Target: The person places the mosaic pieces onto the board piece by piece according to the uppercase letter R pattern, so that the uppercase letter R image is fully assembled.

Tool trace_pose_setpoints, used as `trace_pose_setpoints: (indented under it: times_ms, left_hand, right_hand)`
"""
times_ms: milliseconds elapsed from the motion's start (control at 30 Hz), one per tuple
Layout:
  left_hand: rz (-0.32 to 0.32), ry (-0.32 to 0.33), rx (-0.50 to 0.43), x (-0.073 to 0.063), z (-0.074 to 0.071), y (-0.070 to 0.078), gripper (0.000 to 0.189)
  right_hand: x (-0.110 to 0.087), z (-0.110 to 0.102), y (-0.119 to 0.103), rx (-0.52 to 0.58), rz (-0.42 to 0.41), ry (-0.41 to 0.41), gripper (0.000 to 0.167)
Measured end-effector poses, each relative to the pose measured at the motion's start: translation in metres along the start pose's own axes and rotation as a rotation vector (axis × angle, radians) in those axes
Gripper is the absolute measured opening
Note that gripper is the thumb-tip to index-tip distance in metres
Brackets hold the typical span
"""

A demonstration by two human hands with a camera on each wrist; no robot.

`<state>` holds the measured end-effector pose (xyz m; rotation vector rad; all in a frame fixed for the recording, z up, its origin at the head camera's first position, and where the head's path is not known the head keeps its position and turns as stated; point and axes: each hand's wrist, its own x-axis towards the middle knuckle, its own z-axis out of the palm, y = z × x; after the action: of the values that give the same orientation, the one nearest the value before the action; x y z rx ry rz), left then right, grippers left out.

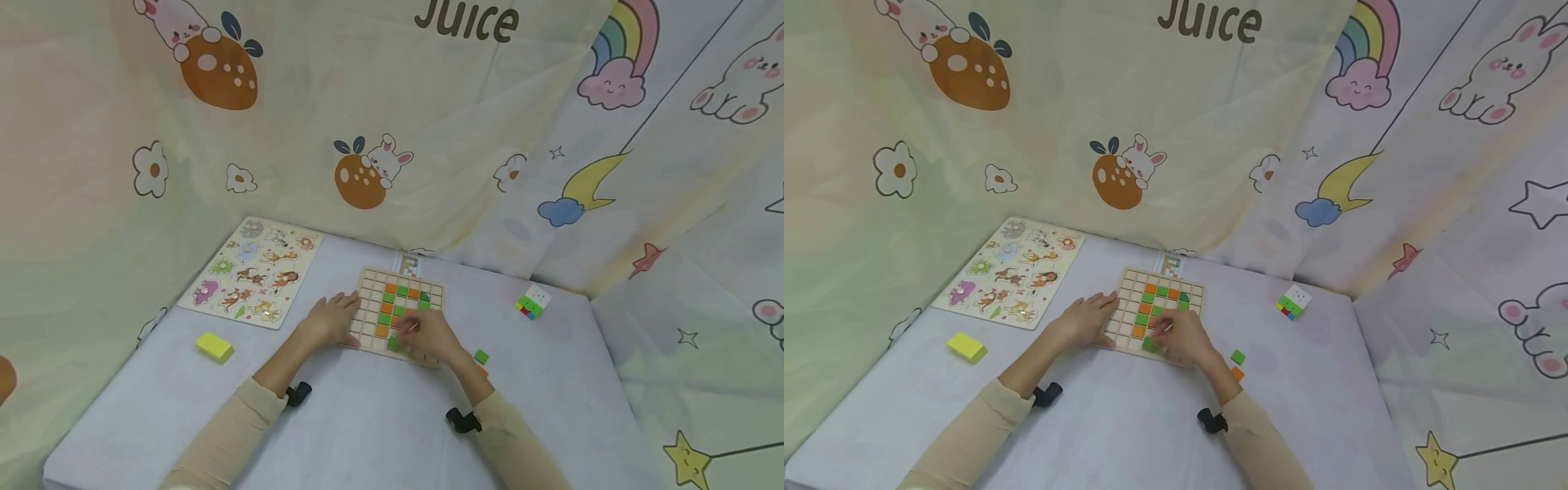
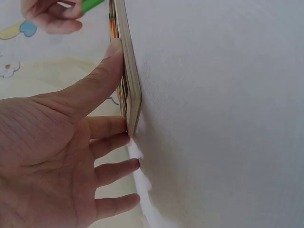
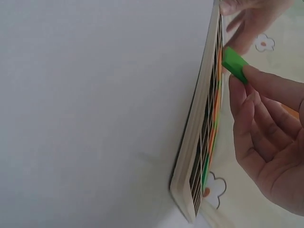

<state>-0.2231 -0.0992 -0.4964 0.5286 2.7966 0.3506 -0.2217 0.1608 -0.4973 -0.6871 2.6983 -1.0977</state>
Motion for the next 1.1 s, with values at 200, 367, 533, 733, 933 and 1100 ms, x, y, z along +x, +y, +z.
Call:
trace_pose_setpoints:
  times_ms: [200,367,533,733,933,1100]
  left_hand:
    - [-0.005,-0.011,-0.002,0.002,0.002,0.001,0.107]
    - [-0.004,-0.012,-0.012,0.003,0.003,0.001,0.107]
    - [-0.01,-0.009,-0.007,0.003,0.003,0.001,0.107]
    - [-0.017,-0.008,0.01,0.003,0.002,0.0,0.107]
    - [-0.022,-0.017,0.003,0.002,0.001,0.002,0.107]
    - [-0.024,-0.022,0.005,0.003,0.0,0.002,0.108]
  right_hand:
    - [0.014,0.013,-0.008,-0.002,-0.008,-0.02,0.019]
    - [0.018,0.022,-0.013,-0.009,0.02,-0.044,0.015]
    - [0.017,0.026,-0.015,-0.051,0.022,-0.041,0.014]
    - [0.014,0.026,-0.017,-0.06,-0.017,-0.047,0.018]
    - [0.006,0.01,-0.014,-0.035,-0.009,-0.007,0.014]
    - [-0.004,-0.014,0.0,-0.045,0.004,0.062,0.015]
